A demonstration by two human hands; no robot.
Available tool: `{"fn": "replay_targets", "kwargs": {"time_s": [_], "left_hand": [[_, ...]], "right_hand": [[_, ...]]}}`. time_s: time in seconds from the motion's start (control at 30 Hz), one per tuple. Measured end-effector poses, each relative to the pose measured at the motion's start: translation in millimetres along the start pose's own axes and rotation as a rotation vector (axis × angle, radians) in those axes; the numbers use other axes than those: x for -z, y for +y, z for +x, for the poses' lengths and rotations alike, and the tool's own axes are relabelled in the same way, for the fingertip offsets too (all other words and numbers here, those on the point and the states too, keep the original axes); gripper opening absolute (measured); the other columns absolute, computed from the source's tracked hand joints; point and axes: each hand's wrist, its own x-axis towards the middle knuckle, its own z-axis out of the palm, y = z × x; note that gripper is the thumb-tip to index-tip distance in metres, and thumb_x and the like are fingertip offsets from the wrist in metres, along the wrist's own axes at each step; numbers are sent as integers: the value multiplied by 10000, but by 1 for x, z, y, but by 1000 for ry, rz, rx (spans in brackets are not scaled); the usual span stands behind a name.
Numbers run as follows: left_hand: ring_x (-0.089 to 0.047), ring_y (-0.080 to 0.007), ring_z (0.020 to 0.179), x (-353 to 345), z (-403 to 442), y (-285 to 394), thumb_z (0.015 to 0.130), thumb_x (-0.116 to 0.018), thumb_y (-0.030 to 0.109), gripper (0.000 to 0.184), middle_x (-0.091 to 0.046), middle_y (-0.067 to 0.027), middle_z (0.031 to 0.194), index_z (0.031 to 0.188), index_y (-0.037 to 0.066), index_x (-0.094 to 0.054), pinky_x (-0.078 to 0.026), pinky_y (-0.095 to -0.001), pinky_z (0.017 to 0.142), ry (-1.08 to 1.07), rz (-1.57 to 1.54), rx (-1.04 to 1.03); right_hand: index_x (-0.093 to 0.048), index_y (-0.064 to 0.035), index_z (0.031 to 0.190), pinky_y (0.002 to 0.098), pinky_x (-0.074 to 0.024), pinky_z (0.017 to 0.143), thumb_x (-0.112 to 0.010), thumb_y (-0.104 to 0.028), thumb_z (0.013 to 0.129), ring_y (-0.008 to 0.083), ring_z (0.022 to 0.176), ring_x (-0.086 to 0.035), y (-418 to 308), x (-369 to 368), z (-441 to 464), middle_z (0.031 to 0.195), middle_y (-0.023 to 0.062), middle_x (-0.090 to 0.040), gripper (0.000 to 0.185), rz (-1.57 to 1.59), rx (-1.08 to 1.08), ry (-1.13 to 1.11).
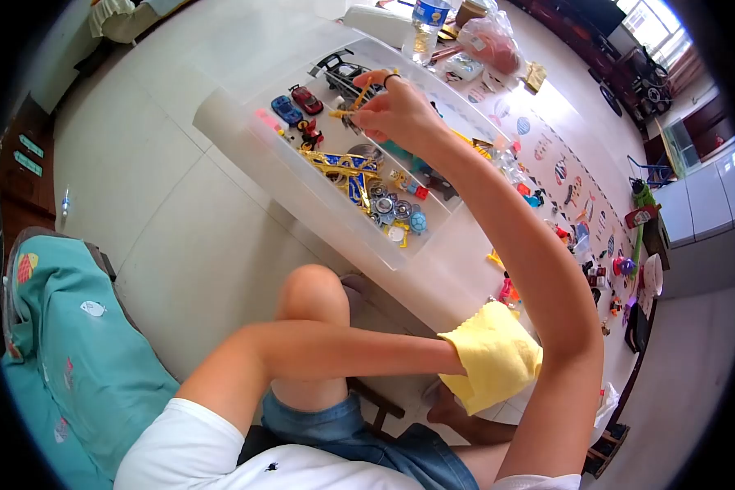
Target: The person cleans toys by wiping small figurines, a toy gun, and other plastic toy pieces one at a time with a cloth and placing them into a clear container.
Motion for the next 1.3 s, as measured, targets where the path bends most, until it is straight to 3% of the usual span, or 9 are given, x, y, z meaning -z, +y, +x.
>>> {"fn": "replay_targets", "kwargs": {"time_s": [0.13, 0.3, 0.43, 0.57, 0.87, 1.03, 1.07, 1.2, 1.3], "left_hand": [[-567, -289, 610, 10, -7, 5, 692, -503, 228, 135, -583, -83, 607, 753, 178, -613, -396, -388, 604, -33, 91, -50], [-567, -291, 612, 27, -22, 6, 702, -495, 234, 145, -584, -82, 614, 762, 181, -616, -391, -388, 612, -57, 74, -50], [-567, -292, 614, 35, -36, 5, 709, -489, 239, 153, -585, -81, 620, 768, 183, -619, -386, -387, 618, -57, 28, -41], [-567, -293, 616, 38, -43, 3, 717, -482, 244, 162, -586, -80, 625, 775, 185, -621, -382, -387, 624, -72, 7, -31], [-567, -296, 620, 39, -28, 7, 735, -468, 255, 181, -588, -78, 637, 791, 189, -626, -372, -387, 637, -79, 52, -38], [-567, -298, 622, 30, -5, 14, 744, -460, 262, 191, -590, -77, 644, 800, 192, -629, -367, -387, 645, -62, 119, -49], [-567, -298, 622, 31, -4, 15, 746, -458, 263, 193, -590, -77, 645, 801, 192, -630, -366, -387, 646, -64, 131, -53], [-576, -291, 635, 40, -6, 24, 749, -454, 257, 189, -587, -88, 644, 817, 187, -615, -363, -403, 634, -160, 161, -94], [-583, -293, 638, 44, -5, 32, 750, -447, 247, 200, -587, -90, 647, 842, 163, -604, -390, -400, 601, -230, 121, -114]], "right_hand": [[-498, -70, 1083, 216, -475, 557, -639, -79, 684, 90, 663, -586, 12, -20, 29, 764, 66, -614, 423, -74, -39, 26], [-522, -61, 972, 331, -459, 723, -667, -154, 631, 273, 820, -596, 14, -57, 47, 804, 125, -623, 383, -397, 86, 213], [-540, -53, 869, 288, -462, 657, -680, -136, 636, 195, 713, -606, 34, -72, 67, 709, 74, -621, 285, -475, 197, 335], [-573, -27, 764, 275, -469, 615, -674, -97, 633, 170, 671, -598, 33, -70, 69, 704, 87, -621, 180, -242, 170, 168], [-596, -41, 844, 297, -472, 661, -630, -48, 606, 216, 745, -601, 34, -65, 67, 775, 105, -625, 240, -338, 259, -57], [-575, -69, 964, 357, -425, 758, -467, 43, 653, 267, 889, -540, -4, -27, 20, 941, 143, -582, 347, -541, 397, -97], [-574, -75, 968, 345, -422, 773, -486, 42, 685, 241, 920, -535, -25, -12, 0, 958, 123, -583, 318, -447, 283, -124], [-600, -95, 934, 321, -423, 809, -541, -51, 758, 210, 857, -568, -37, 52, -67, 913, 82, -613, 191, -480, 507, 132], [-613, -112, 930, 326, -433, 801, -554, -138, 818, 174, 835, -572, -25, 105, -121, 902, 49, -622, 129, -634, 331, 266]]}}
